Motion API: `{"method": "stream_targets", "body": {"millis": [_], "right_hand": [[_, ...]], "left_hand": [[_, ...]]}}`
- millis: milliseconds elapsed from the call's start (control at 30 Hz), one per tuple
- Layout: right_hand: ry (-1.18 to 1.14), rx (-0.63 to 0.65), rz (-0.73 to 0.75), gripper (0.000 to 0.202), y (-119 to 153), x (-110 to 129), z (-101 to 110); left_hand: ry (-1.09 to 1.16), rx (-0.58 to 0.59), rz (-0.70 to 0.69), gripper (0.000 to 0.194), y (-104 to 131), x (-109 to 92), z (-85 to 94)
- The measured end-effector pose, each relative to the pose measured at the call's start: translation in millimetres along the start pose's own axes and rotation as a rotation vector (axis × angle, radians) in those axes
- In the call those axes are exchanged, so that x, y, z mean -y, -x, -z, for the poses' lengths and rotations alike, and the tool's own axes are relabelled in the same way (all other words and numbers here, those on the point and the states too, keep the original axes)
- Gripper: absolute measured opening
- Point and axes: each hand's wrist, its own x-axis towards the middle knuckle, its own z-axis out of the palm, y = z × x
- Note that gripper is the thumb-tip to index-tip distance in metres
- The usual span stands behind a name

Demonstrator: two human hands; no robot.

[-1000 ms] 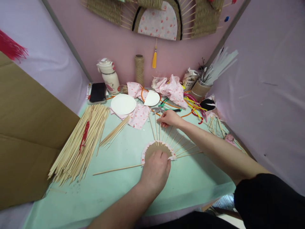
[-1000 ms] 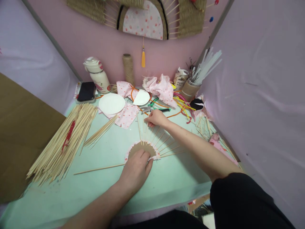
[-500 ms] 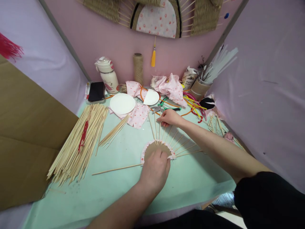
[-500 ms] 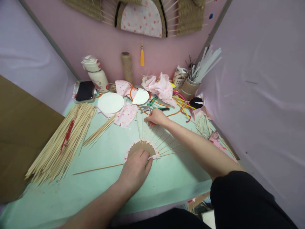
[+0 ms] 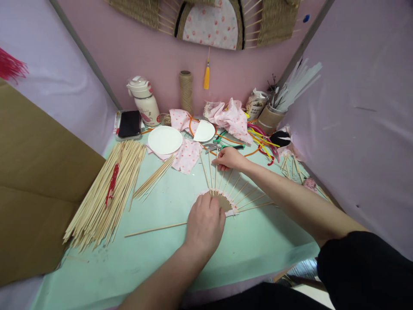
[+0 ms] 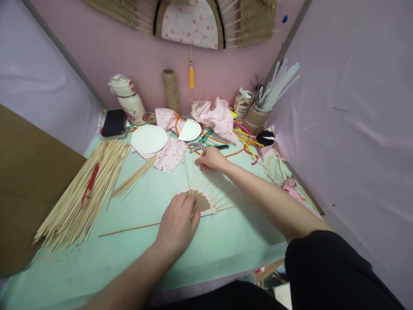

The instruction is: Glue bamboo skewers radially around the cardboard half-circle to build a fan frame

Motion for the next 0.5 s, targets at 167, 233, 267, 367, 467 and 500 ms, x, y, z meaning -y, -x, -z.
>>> {"method": "stream_targets", "body": {"millis": [167,233,267,367,467,500], "right_hand": [[-0.003,-0.006,0.006,0.033,2,0,0],[-0.005,-0.009,0.006,0.033,3,1,0],[-0.007,-0.011,0.007,0.033,4,2,0],[-0.009,-0.014,0.011,0.033,4,4,0],[-0.006,-0.02,0.019,0.032,4,4,-1],[-0.004,-0.022,0.023,0.032,4,4,-1]], "left_hand": [[-0.012,-0.035,0.084,0.038,-7,7,6.2],[-0.015,-0.05,0.132,0.041,-10,11,9.3],[-0.013,-0.056,0.148,0.042,-12,13,10.6],[-0.007,-0.06,0.159,0.04,-15,18,11.7],[-0.011,-0.057,0.138,0.034,-16,19,9.9],[-0.013,-0.06,0.132,0.033,-15,18,9.2]]}}
